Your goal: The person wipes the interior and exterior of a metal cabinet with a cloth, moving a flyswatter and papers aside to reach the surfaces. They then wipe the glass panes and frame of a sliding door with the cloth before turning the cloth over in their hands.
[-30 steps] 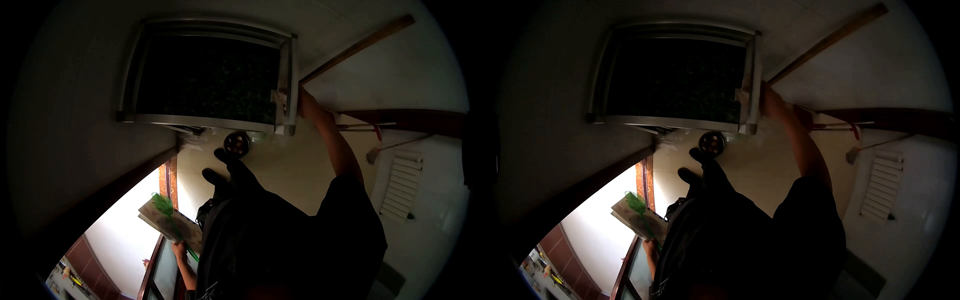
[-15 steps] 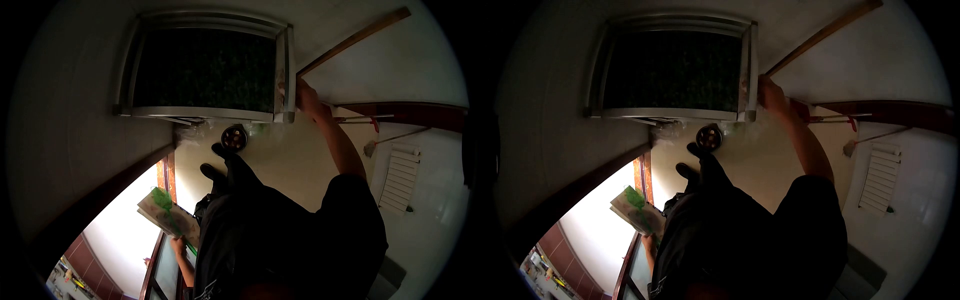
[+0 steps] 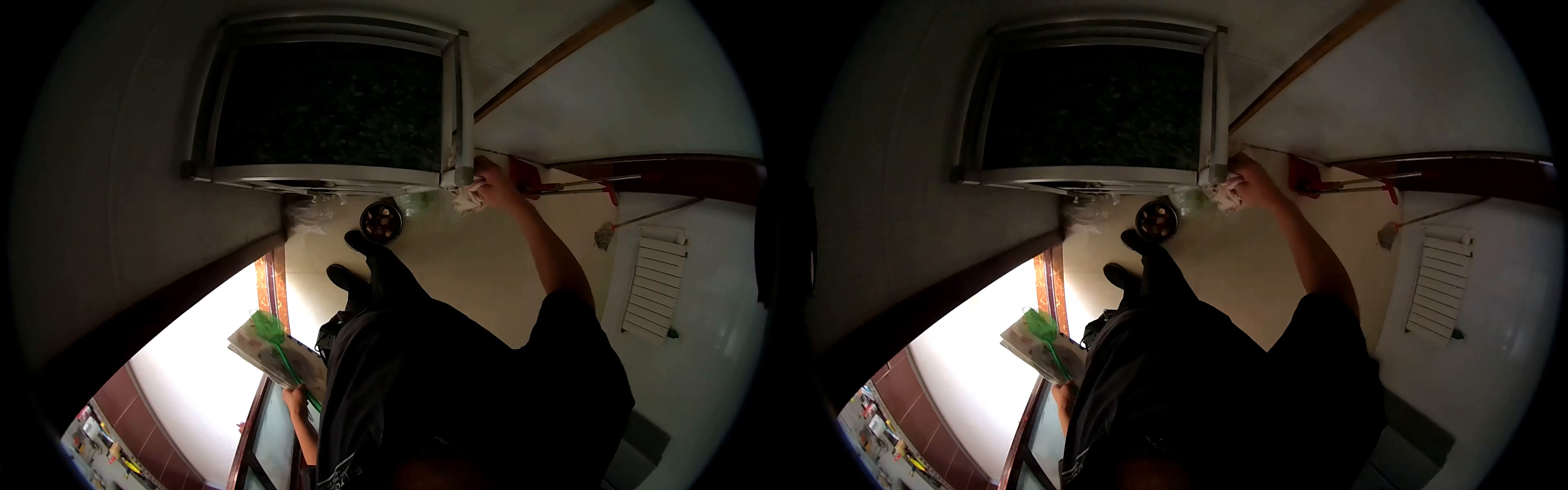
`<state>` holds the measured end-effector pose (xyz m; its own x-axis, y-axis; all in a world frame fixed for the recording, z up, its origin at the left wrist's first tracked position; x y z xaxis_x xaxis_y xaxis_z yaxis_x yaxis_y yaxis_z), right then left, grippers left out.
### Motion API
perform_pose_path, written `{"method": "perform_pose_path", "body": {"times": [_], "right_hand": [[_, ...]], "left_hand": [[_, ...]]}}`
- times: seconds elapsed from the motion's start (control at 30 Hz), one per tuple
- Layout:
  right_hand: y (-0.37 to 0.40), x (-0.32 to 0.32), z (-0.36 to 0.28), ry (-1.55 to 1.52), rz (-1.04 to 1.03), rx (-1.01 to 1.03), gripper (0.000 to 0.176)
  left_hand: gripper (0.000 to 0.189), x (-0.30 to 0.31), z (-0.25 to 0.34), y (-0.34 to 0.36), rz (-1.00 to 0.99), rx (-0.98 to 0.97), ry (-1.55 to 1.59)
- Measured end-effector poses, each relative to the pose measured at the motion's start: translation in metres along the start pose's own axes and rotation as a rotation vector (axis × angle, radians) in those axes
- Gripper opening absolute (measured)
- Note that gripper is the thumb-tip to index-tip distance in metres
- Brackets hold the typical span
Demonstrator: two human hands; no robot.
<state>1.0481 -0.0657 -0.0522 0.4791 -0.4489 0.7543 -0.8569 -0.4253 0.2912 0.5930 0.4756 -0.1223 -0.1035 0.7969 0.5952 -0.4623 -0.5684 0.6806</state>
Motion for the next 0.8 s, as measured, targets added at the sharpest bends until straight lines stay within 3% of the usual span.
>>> {"method": "perform_pose_path", "body": {"times": [0.03, 0.1, 0.13, 0.2, 0.23, 0.3, 0.33, 0.4, 0.47, 0.57, 0.7, 0.8], "right_hand": [[0.007, 0.0, -0.004, 0.002, 0.005, 0.003, 0.037], [0.037, 0.005, 0.013, -0.929, 0.301, -0.679, 0.029], [0.042, 0.011, 0.01, -0.929, 0.303, -0.672, 0.029], [0.056, 0.043, 0.007, -1.104, 0.754, -0.514, 0.031], [0.061, 0.058, -0.014, -1.104, 0.757, -0.511, 0.031], [0.057, 0.09, -0.069, -1.15, 0.89, -0.252, 0.038], [0.055, 0.086, -0.073, -1.149, 0.891, -0.248, 0.038], [0.05, 0.073, -0.086, -0.788, 0.767, -0.187, 0.05], [0.036, 0.048, -0.11, 0.042, 0.861, -0.047, 0.048], [0.023, 0.022, -0.125, 0.221, 0.77, -0.118, 0.06], [0.016, 0.019, -0.146, 0.282, 0.765, -0.177, 0.061], [0.009, 0.017, -0.137, 0.493, 0.742, -0.229, 0.063]], "left_hand": [[0.016, 0.001, -0.001, -0.002, 0.014, 0.02, 0.039], [0.017, 0.002, -0.003, -0.003, 0.024, -0.034, 0.074], [0.017, 0.004, -0.002, -0.003, 0.031, -0.08, 0.102], [0.019, 0.005, -0.02, -0.012, 0.046, -0.09, 0.088], [0.02, 0.005, -0.027, -0.015, 0.033, -0.1, 0.064], [0.022, 0.005, -0.029, -0.022, 0.019, -0.106, 0.039], [0.022, 0.004, -0.029, -0.025, 0.017, -0.104, 0.027], [0.022, 0.002, -0.033, -0.025, 0.016, -0.101, 0.017], [0.023, 0.001, -0.03, -0.023, 0.065, -0.144, 0.081], [0.017, 0.003, -0.002, -0.004, 0.03, -0.082, 0.093], [0.013, 0.0, -0.03, -0.019, 0.03, -0.008, 0.071], [0.014, 0.002, -0.03, -0.017, 0.021, -0.067, 0.024]]}}
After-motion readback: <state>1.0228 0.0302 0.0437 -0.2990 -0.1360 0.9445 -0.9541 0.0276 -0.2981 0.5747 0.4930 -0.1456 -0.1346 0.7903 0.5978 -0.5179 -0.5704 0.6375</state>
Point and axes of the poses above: each hand's wrist, its own y-axis away from the middle knuckle, its own x-axis out of the back of the hand, z = x × y, the point moved 4 cm from there along -y, towards the middle knuckle, and after that the axes turned 7 degrees about -x, right-handed, at the moved point
